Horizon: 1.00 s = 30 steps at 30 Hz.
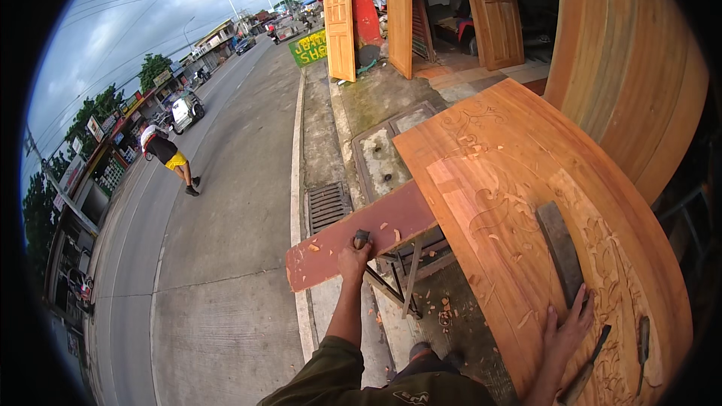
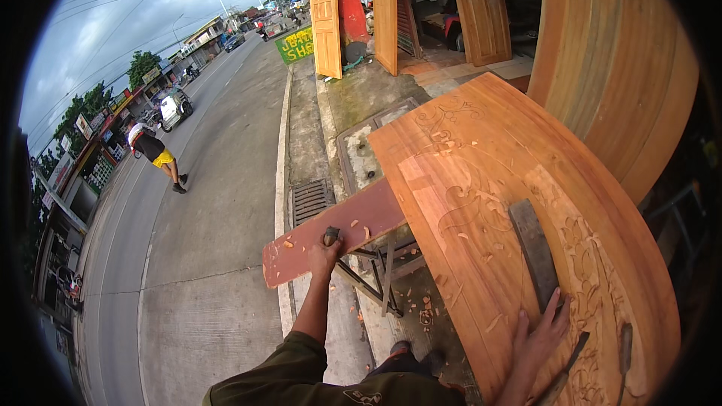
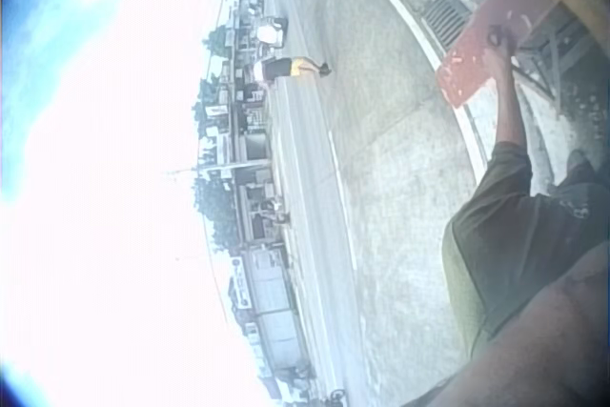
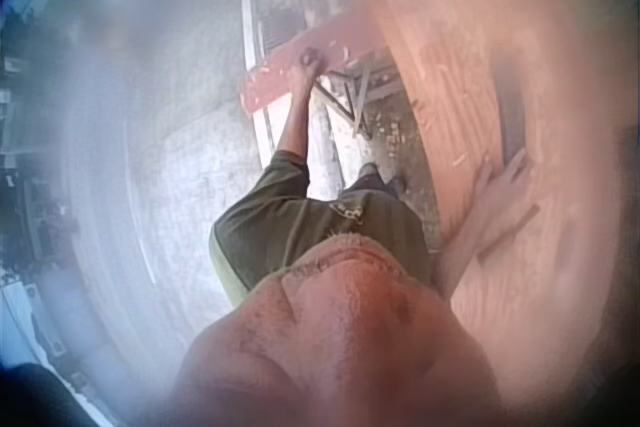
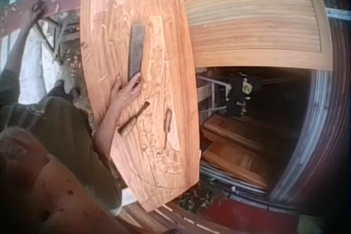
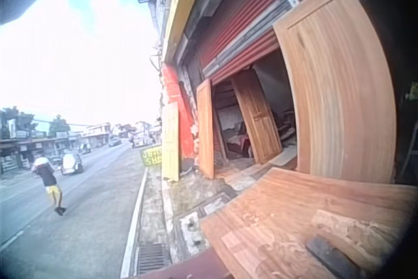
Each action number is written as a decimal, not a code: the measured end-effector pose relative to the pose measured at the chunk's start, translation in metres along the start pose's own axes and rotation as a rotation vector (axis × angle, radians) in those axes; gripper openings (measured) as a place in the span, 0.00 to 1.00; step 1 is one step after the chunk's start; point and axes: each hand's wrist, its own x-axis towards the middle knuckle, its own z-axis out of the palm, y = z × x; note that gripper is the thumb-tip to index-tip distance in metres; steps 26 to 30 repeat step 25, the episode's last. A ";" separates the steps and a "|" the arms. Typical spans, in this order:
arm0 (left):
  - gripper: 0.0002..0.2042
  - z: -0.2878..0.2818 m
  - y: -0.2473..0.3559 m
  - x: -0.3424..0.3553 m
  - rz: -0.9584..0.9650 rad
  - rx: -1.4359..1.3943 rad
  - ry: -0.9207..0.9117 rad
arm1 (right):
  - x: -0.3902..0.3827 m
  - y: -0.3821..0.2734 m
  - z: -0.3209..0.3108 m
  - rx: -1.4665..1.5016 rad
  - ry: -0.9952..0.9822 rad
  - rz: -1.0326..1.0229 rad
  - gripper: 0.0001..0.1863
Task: The person carves a decorative floral design into a wooden panel by striking a chisel with a hammer. They carefully remove wood shavings to follow the pattern outlines on the surface.
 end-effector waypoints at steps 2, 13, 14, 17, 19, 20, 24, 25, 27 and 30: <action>0.29 0.001 -0.001 0.001 -0.001 0.002 -0.001 | 0.000 0.000 0.000 0.002 0.003 -0.003 0.46; 0.29 -0.004 0.006 -0.003 -0.001 0.002 0.000 | -0.001 0.003 0.002 0.003 0.002 -0.005 0.45; 0.29 -0.004 0.006 -0.002 -0.001 0.007 -0.001 | -0.001 0.003 0.002 0.001 0.006 -0.006 0.45; 0.29 -0.003 0.006 -0.002 0.003 0.001 -0.003 | -0.001 0.003 0.003 -0.003 0.015 -0.007 0.45; 0.28 -0.002 0.004 -0.001 0.005 0.000 -0.001 | -0.001 0.001 0.002 -0.001 0.020 -0.006 0.46; 0.28 -0.002 0.003 -0.001 0.005 0.004 0.002 | -0.001 0.001 0.002 0.005 0.016 -0.007 0.46; 0.28 -0.002 0.003 0.000 0.001 0.015 -0.007 | -0.001 0.001 0.002 0.018 0.005 -0.004 0.46; 0.28 -0.002 0.004 0.000 0.002 0.016 -0.007 | -0.001 0.001 0.001 0.020 0.003 -0.001 0.46; 0.28 -0.002 0.004 0.000 0.002 0.016 -0.007 | -0.001 0.001 0.001 0.020 0.003 -0.001 0.46; 0.28 -0.002 0.004 0.000 0.002 0.016 -0.007 | -0.001 0.001 0.001 0.020 0.003 -0.001 0.46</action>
